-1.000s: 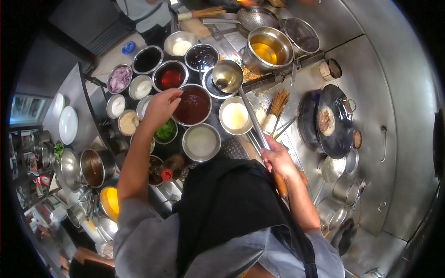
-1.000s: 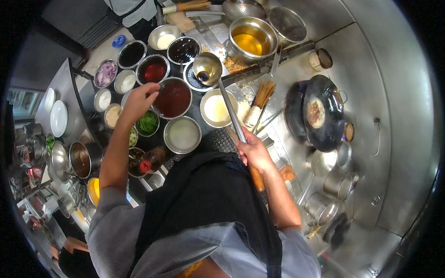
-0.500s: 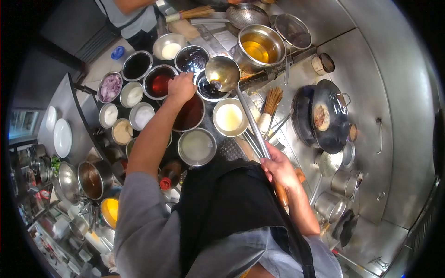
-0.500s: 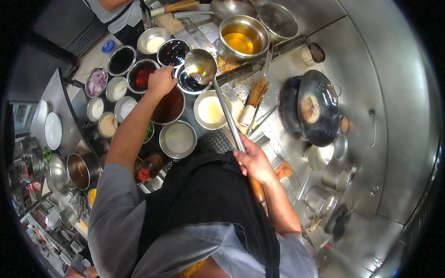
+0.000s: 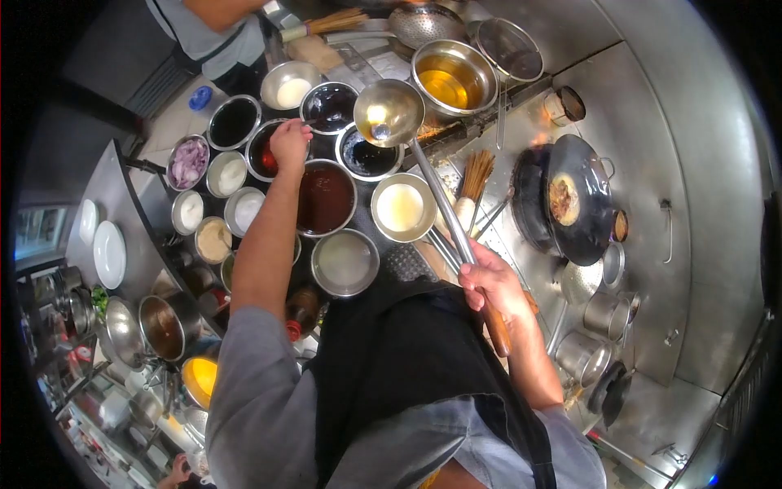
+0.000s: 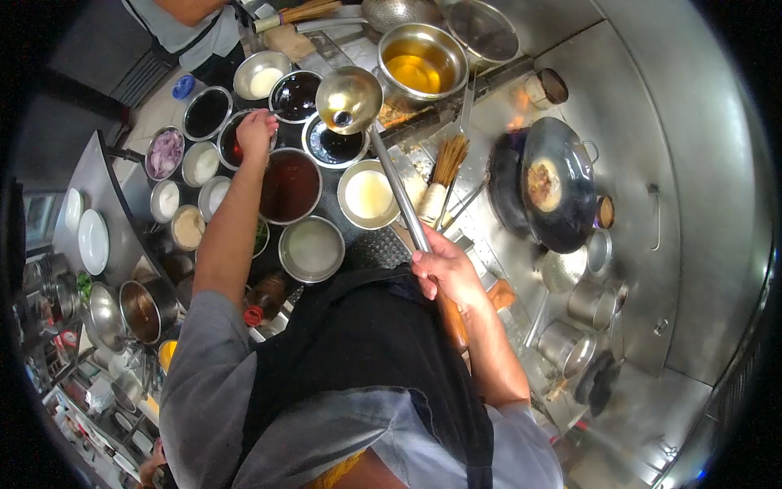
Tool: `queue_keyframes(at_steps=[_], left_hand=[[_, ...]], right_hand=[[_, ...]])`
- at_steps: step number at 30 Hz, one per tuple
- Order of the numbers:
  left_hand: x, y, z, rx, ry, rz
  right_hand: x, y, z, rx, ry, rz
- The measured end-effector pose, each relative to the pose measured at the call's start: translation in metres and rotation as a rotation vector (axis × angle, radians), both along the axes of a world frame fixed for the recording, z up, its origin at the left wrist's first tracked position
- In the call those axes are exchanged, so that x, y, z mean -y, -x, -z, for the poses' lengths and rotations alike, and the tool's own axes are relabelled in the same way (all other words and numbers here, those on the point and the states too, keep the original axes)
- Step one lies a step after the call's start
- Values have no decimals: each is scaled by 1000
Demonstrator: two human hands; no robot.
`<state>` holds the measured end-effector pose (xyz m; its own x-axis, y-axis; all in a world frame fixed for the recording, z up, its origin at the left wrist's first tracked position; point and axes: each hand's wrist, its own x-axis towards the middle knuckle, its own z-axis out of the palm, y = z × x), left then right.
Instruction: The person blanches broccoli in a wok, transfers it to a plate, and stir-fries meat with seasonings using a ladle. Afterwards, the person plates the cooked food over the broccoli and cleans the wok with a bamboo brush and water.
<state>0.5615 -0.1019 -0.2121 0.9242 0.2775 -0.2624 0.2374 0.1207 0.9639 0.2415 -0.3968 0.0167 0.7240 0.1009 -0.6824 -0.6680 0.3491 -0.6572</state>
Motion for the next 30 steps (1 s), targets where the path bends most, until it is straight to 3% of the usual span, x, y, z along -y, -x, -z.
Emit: queue_keyframes(at_steps=[1,6,17,22,25,26,28,30], left_hand=[[-2,3,-9,-108,94,-39],[-16,8,-13,-89,266,-102],[4,25,-50,166,-6,-7],[19,33,-68,214,-142,37],[21,32,-59,446,-559,74],[17,30,-51,457,-558,84],[17,42,-57,588,-1244,294],[10,43,-35,680,-1296,432]], right_hand=[[-1,-5,1,11,0,9],[-13,-42,5,84,-21,-17],[-33,-86,33,133,44,-112],[-36,-79,20,96,1,-118],[-26,-60,1,37,-175,16],[-20,-50,-5,38,-208,46],[-6,-28,-15,56,-239,105],[16,2,-27,88,-432,166]])
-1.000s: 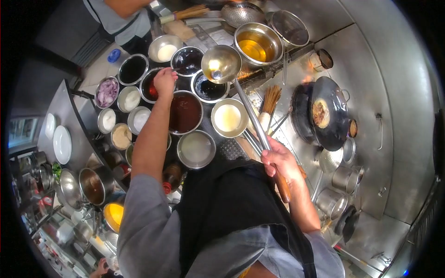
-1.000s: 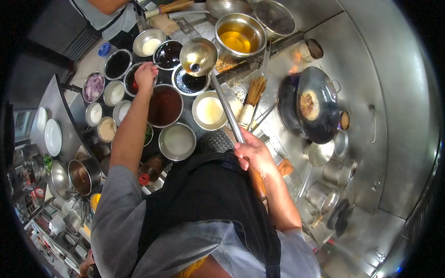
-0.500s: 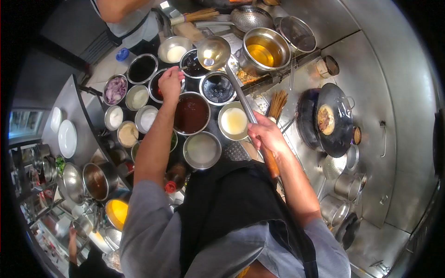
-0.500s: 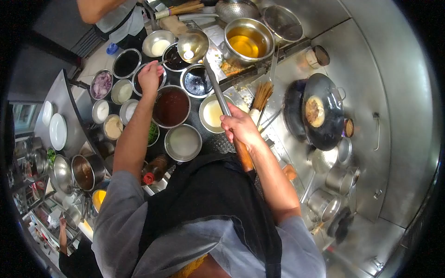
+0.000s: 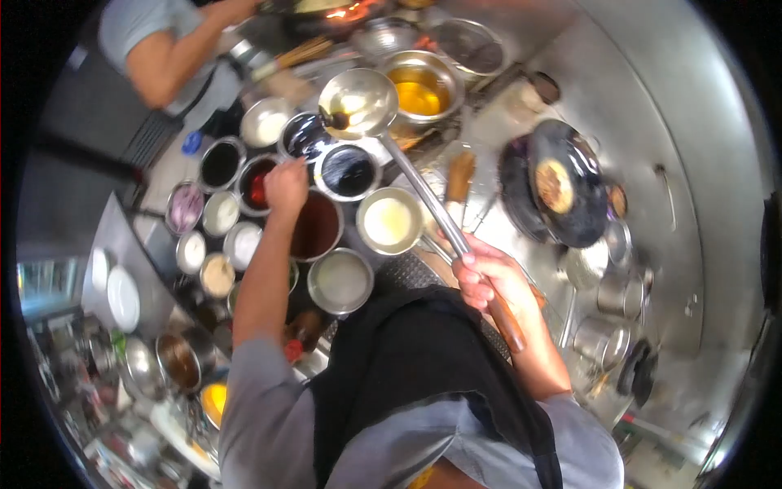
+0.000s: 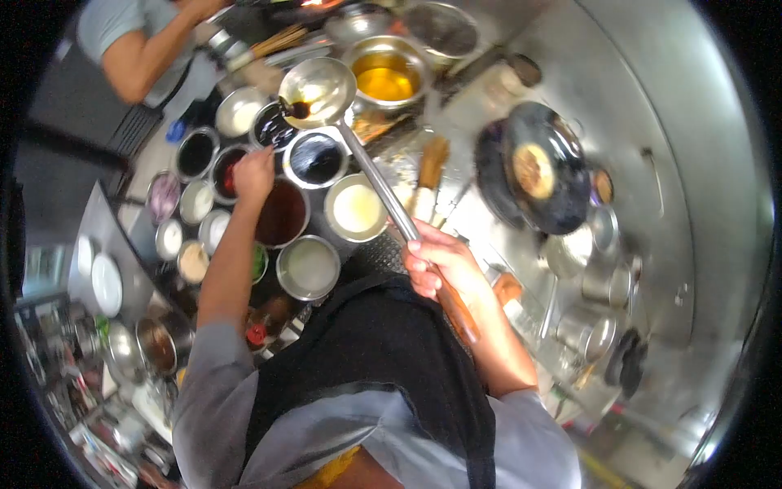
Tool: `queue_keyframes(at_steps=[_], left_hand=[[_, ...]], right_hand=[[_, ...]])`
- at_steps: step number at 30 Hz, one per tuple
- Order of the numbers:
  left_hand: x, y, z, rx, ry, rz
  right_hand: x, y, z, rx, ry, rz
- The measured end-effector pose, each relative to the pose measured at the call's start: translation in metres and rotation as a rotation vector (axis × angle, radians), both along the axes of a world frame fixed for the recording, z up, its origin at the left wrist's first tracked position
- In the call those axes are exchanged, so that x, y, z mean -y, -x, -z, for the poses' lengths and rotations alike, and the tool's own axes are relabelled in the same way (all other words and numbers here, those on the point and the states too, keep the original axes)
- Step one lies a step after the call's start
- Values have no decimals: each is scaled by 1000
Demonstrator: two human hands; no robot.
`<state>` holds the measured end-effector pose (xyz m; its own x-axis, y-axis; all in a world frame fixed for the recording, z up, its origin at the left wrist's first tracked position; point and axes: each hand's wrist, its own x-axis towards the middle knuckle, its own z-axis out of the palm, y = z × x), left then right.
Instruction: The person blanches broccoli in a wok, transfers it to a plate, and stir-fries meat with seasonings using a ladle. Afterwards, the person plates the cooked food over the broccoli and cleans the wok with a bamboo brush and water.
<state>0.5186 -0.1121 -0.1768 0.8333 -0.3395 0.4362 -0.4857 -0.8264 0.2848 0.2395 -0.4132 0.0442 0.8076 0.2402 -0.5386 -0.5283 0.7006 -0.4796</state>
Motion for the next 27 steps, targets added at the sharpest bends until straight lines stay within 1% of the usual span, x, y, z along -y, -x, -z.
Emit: queue_keyframes(at_steps=[2,4,6,8,9,10,11,12,14,16,17,18,19,20,21,22,23,24,26,27], left_hand=[[6,13,-13,-138,-123,49],[8,24,-26,-135,-112,150],[12,33,-49,-131,-98,153],[13,36,-69,-76,-55,205],[18,41,-86,-60,-34,229],[24,47,-104,-98,18,245],[33,56,-123,-75,28,260],[44,65,-141,-52,37,275],[69,83,-173,-23,37,316],[97,108,-201,-1,32,348],[114,122,-213,33,41,399],[131,135,-220,65,49,450],[146,146,-223,77,29,481],[162,160,-225,54,46,511],[176,174,-225,44,40,536],[188,188,-222,35,35,557],[200,202,-218,33,58,585],[210,217,-211,28,80,615],[229,247,-206,-76,122,632],[237,261,-201,-133,171,619]], right_hand=[[24,36,-19,46,13,106],[49,74,-30,114,82,212],[72,107,-39,88,207,373],[97,130,-37,87,440,503],[112,138,-30,94,440,518],[129,145,-18,41,641,557],[147,149,-5,-16,841,592],[164,152,8,-10,837,602],[202,152,39,-138,1258,495],[253,151,83,-216,1375,355],[281,148,120,-211,1369,355],[310,144,164,-247,1620,297],[326,147,188,-283,1868,229],[327,150,188,-284,1859,226],[319,146,177,-336,1746,206],[309,141,157,-382,1632,185],[293,144,117,-364,1403,192],[298,157,127,-358,1396,187],[321,180,155,-206,1593,126],[323,184,164,-134,1821,117]])
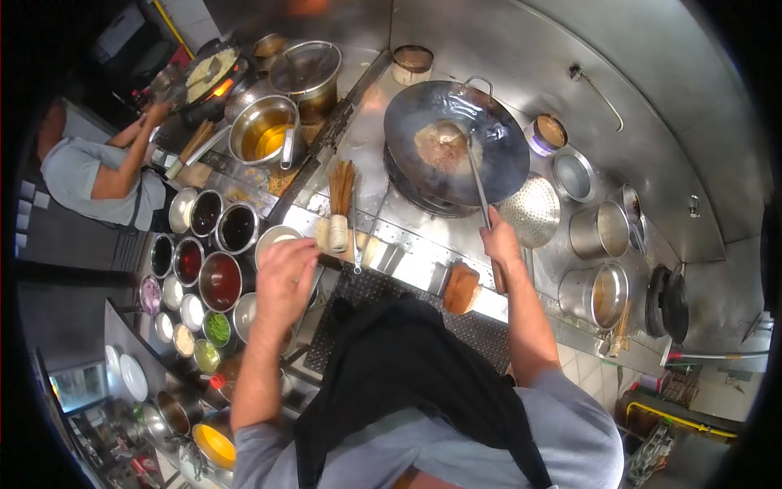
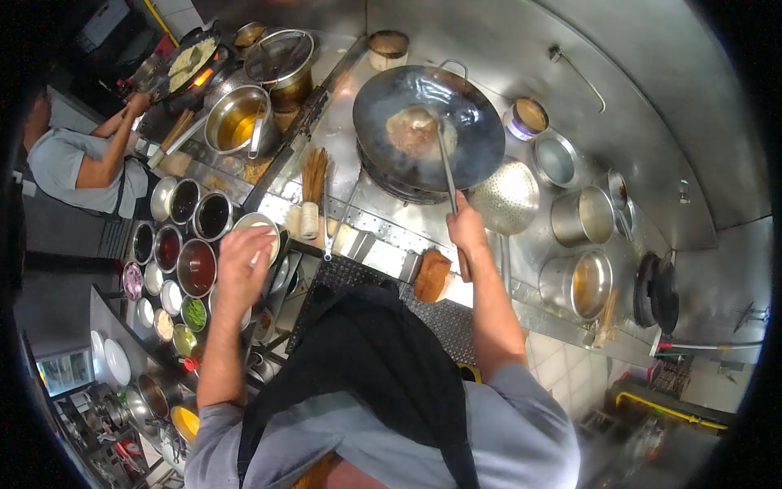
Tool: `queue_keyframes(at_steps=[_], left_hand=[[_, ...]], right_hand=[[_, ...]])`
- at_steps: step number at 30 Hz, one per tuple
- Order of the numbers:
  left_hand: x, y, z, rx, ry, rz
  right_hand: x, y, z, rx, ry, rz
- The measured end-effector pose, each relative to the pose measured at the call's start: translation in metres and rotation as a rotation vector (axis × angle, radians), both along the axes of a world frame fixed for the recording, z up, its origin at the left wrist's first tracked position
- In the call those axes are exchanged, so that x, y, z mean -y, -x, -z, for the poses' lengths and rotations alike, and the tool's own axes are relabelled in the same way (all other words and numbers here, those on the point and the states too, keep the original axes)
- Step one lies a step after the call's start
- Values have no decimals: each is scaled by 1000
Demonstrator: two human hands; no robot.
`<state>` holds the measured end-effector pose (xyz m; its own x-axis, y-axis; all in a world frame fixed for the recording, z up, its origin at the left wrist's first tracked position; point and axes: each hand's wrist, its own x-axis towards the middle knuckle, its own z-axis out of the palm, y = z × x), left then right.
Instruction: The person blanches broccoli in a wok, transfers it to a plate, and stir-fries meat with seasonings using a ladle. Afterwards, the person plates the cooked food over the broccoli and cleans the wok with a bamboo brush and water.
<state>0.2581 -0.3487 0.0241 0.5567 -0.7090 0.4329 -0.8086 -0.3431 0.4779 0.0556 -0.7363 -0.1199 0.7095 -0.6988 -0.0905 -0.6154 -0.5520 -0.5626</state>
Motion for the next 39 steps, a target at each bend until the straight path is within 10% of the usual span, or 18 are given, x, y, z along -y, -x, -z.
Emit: queue_keyframes(at_steps=[11,15,19,29,39], left_hand=[[37,76,24,-406,204,103],[21,69,11,-791,113,201],[-27,44,-8,-1525,238,299],[-282,29,-46,-1217,439,-581],[-386,-46,62,-888,213,-1021]], right_hand=[[-54,-13,-43,-112,163,73],[-154,-68,-70,808,-761,66],[-265,-100,-129,797,-1078,-428],[-274,-46,-33,467,-51,-467],[-276,71,102,-108,-158,-264]])
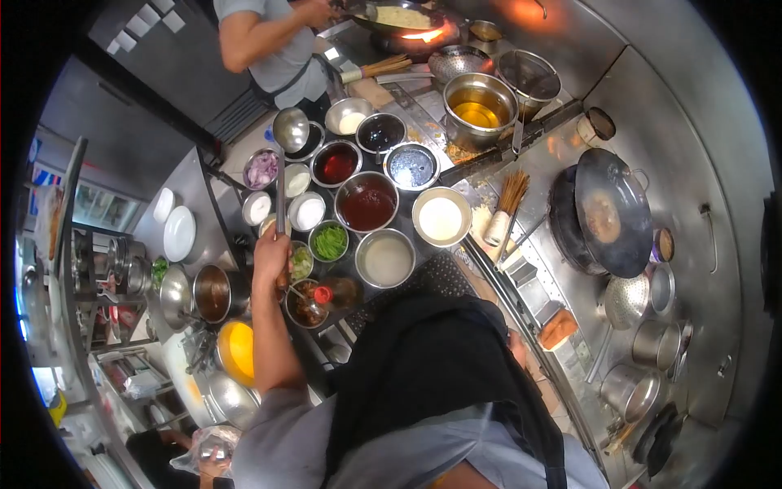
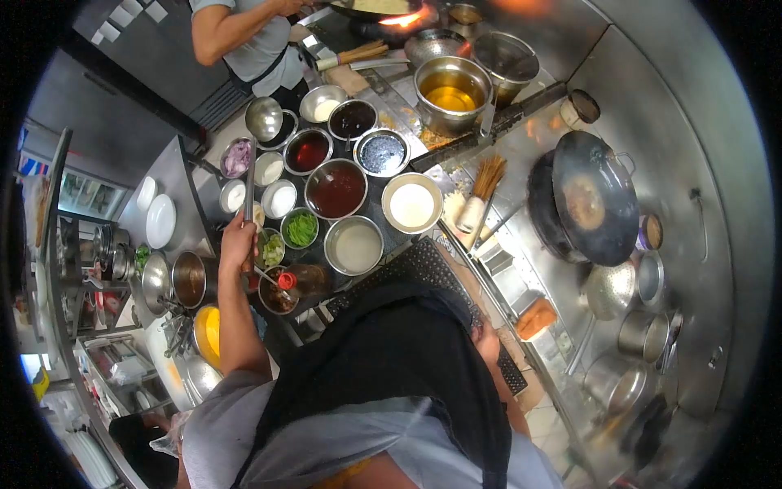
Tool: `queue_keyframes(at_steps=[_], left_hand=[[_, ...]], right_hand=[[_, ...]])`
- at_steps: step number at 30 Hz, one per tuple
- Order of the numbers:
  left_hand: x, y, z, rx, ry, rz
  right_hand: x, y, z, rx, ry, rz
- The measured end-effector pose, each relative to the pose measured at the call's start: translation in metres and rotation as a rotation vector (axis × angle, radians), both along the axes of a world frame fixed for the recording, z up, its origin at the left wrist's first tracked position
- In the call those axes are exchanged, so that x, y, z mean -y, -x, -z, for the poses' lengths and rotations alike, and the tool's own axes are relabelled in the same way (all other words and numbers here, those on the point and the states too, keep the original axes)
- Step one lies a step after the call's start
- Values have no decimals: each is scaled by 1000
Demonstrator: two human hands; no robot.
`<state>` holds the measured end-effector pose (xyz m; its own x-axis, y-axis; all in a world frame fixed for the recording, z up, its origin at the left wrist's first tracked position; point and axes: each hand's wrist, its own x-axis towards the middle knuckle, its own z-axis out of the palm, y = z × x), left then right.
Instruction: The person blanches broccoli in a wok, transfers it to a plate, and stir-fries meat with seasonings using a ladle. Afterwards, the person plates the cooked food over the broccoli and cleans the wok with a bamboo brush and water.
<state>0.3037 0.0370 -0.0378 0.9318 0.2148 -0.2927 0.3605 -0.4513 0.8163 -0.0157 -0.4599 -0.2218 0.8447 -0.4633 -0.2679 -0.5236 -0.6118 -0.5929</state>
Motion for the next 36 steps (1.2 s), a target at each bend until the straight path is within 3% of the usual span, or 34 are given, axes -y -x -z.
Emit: queue_keyframes(at_steps=[4,15,22,25,27,32,36], left_hand=[[-15,-15,21,-39,43,-19],[-26,-20,29,-91,281,-46],[-26,-9,18,-72,266,-82],[-19,0,2,-55,232,-60],[-8,12,-13,-77,450,-177],[64,62,-92,-40,424,42],[141,78,-118,-31,324,280]], right_hand=[[6,15,13,-196,51,118],[-3,-4,14,-76,45,105],[-7,-1,23,-51,25,115],[-5,8,28,-78,8,136],[-1,15,30,-84,4,162],[8,20,-4,-103,-72,242],[27,32,-3,-24,-55,269]])
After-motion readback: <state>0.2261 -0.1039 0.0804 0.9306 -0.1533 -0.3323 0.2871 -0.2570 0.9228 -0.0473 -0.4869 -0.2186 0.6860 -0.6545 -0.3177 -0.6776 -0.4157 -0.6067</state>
